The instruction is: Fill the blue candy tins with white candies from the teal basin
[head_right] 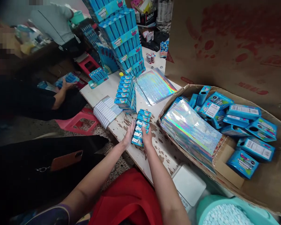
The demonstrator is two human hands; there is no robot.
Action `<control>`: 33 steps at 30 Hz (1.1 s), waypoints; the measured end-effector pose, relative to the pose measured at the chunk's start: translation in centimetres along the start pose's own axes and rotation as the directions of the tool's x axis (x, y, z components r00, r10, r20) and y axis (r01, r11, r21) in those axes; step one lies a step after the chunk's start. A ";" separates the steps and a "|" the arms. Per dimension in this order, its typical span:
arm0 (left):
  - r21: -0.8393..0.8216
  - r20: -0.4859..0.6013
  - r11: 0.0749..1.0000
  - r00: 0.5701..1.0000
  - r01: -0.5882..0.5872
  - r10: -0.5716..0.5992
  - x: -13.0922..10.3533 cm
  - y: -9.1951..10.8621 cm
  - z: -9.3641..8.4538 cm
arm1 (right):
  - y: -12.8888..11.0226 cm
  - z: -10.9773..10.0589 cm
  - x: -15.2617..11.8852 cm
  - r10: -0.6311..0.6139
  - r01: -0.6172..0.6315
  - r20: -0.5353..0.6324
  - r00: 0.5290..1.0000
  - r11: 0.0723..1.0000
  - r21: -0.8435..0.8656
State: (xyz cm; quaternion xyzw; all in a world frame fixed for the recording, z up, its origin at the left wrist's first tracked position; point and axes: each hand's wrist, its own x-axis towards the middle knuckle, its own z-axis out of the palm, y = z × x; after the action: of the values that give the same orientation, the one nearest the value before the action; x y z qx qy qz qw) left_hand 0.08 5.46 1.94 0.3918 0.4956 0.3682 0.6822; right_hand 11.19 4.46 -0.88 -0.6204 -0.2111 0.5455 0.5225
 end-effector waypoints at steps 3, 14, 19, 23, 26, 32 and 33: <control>-0.178 -0.027 0.982 0.998 -0.067 0.063 -0.6 0.3 0.4 | 0.2 -1.2 0.2 0.033 -0.034 0.037 0.999 0.999 0.017; -0.122 -0.052 0.963 0.971 -0.239 0.234 -2.2 -1.9 2.5 | 0.4 -4.1 0.3 0.151 -0.193 0.179 0.972 0.951 0.243; 0.027 -0.012 0.981 0.981 -0.191 0.191 -2.6 -1.9 2.7 | 0.7 -4.6 0.4 0.157 -0.205 0.185 0.970 0.937 0.282; 0.247 0.013 0.947 0.978 -0.205 0.208 -2.7 -0.5 2.8 | 0.6 -4.4 0.5 0.141 -0.188 0.175 0.974 0.940 0.286; 0.473 0.061 0.856 0.977 -0.207 0.202 -2.5 0.8 2.9 | 0.9 -4.4 0.6 0.123 -0.166 0.158 0.980 0.941 0.296; 0.586 0.026 0.797 0.986 -0.149 0.165 -1.4 2.4 2.1 | 1.2 -4.7 0.7 0.157 -0.187 0.129 0.979 0.946 0.266; 0.606 0.034 0.781 0.986 -0.151 0.164 -1.2 2.3 2.0 | 1.2 -4.7 0.7 0.152 -0.180 0.125 0.980 0.952 0.248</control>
State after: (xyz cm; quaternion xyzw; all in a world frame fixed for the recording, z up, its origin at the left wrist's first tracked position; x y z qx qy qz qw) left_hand 1.45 5.00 4.86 0.6259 0.5598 0.2494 0.4824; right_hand 15.28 2.59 -2.92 -0.5334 -0.1125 0.6420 0.5392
